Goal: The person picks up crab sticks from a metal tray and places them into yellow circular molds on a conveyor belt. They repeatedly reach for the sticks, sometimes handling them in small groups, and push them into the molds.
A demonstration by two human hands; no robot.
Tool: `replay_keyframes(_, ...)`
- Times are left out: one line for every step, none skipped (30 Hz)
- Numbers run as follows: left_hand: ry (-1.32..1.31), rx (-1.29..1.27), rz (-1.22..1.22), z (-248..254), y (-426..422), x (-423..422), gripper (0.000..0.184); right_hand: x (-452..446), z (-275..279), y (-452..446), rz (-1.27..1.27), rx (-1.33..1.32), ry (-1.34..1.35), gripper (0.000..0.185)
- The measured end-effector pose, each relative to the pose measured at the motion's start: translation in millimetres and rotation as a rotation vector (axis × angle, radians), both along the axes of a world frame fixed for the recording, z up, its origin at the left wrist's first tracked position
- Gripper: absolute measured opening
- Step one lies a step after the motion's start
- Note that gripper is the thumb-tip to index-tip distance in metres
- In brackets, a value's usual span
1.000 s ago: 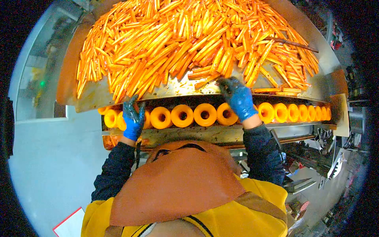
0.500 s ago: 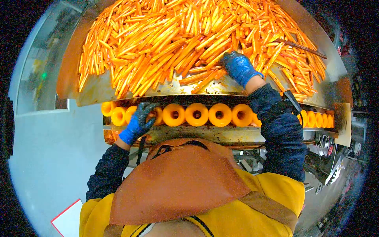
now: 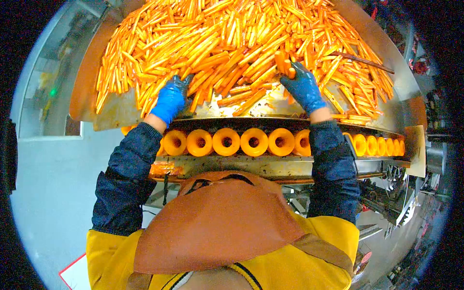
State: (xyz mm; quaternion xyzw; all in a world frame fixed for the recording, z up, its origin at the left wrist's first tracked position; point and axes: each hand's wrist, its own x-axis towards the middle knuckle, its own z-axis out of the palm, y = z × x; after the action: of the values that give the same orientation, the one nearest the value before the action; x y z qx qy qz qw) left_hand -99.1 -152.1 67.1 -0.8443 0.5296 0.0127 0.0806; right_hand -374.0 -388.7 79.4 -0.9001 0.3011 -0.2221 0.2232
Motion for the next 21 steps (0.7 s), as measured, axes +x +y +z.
replay_keyframes(-0.006, -0.010, -0.002, -0.5, 0.8, 1.7, 0.073, -0.7, 5.9, 1.9, -0.084, 0.250, -0.053, 0.037)
replay_keyframes(0.096, -0.004, 0.012, 2.0, 2.4, 4.0, 0.074, -7.5, -42.8, -19.5, -0.090, 0.225, -0.221, 0.039)
replay_keyframes(0.194, 0.002, 0.025, 3.1, 4.7, 8.8, 0.074, -8.6, -26.6, -1.3, -0.089, 0.537, -0.325, 0.038)
replay_keyframes(0.234, -0.138, -0.032, -9.2, 11.2, 19.8, 0.076, -12.1, -16.8, 14.7, -0.091, 0.667, -0.403, 0.035)
replay_keyframes(0.283, -0.250, -0.035, -14.1, 15.5, 22.7, 0.078, -15.7, -9.1, 29.8, -0.092, 0.801, -0.478, 0.033)
replay_keyframes(0.301, -0.284, 0.004, -7.7, 21.4, 20.3, 0.079, -19.0, 2.0, 48.0, -0.087, 0.866, -0.470, 0.031)
replay_keyframes(0.322, -0.315, 0.043, -2.7, 25.5, 18.8, 0.080, -21.2, 9.0, 59.4, -0.085, 0.932, -0.458, 0.029)
replay_keyframes(0.321, -0.312, 0.043, -1.8, 27.4, 22.6, 0.080, -26.0, -18.8, 57.3, -0.111, 1.040, -0.450, 0.026)
replay_keyframes(0.436, -0.366, 0.147, -2.7, 32.3, 27.8, 0.078, -21.8, -4.9, 78.6, -0.030, 1.127, -0.547, 0.026)
replay_keyframes(0.554, -0.416, 0.254, -5.4, 37.9, 32.1, 0.076, -22.9, -12.6, 87.8, -0.005, 1.189, -0.500, 0.024)
replay_keyframes(0.565, -0.405, 0.259, -9.9, 43.9, 39.1, 0.076, -24.8, -22.8, 96.1, 0.019, 1.251, -0.449, 0.023)
replay_keyframes(0.770, -0.535, 0.339, -15.6, 51.2, 47.6, 0.058, -23.5, -27.1, 107.3, 0.069, 1.326, -0.424, 0.023)
replay_keyframes(0.970, -0.670, 0.419, -15.3, 55.8, 48.3, 0.043, -20.2, -31.3, 117.2, 0.123, 1.396, -0.402, 0.023)
replay_keyframes(1.122, -0.800, 0.453, -14.3, 62.5, 46.9, 0.031, -19.1, -44.5, 126.7, 0.114, 1.337, -0.339, 0.024)
replay_keyframes(1.254, -0.895, 0.584, -1.6, 67.0, 38.4, 0.029, -13.2, -37.2, 136.9, 0.128, 1.370, -0.241, 0.019)
replay_keyframes(1.270, -0.976, 0.580, -10.6, 72.5, 43.9, 0.028, -4.3, -34.7, 150.0, 0.150, 1.390, -0.327, 0.019)
replay_keyframes(1.285, -1.058, 0.575, -18.9, 77.8, 49.4, 0.028, 5.0, -33.1, 162.4, 0.172, 1.408, -0.413, 0.019)
replay_keyframes(1.283, -1.058, 0.578, -11.9, 79.3, 41.0, 0.028, 12.6, -36.5, 171.9, 0.161, 1.450, -0.435, 0.018)
replay_keyframes(1.407, -1.131, 0.669, 2.2, 81.6, 23.8, 0.027, 20.2, -42.9, 180.7, 0.150, 1.491, -0.456, 0.018)
replay_keyframes(1.531, -1.203, 0.760, 10.3, 87.3, 10.8, 0.026, 29.7, -48.7, 188.7, 0.180, 1.533, -0.476, 0.016)
replay_keyframes(1.529, -1.205, 0.762, 9.4, 94.9, 5.3, 0.026, 40.0, -65.7, 197.4, 0.244, 1.488, -0.475, 0.016)
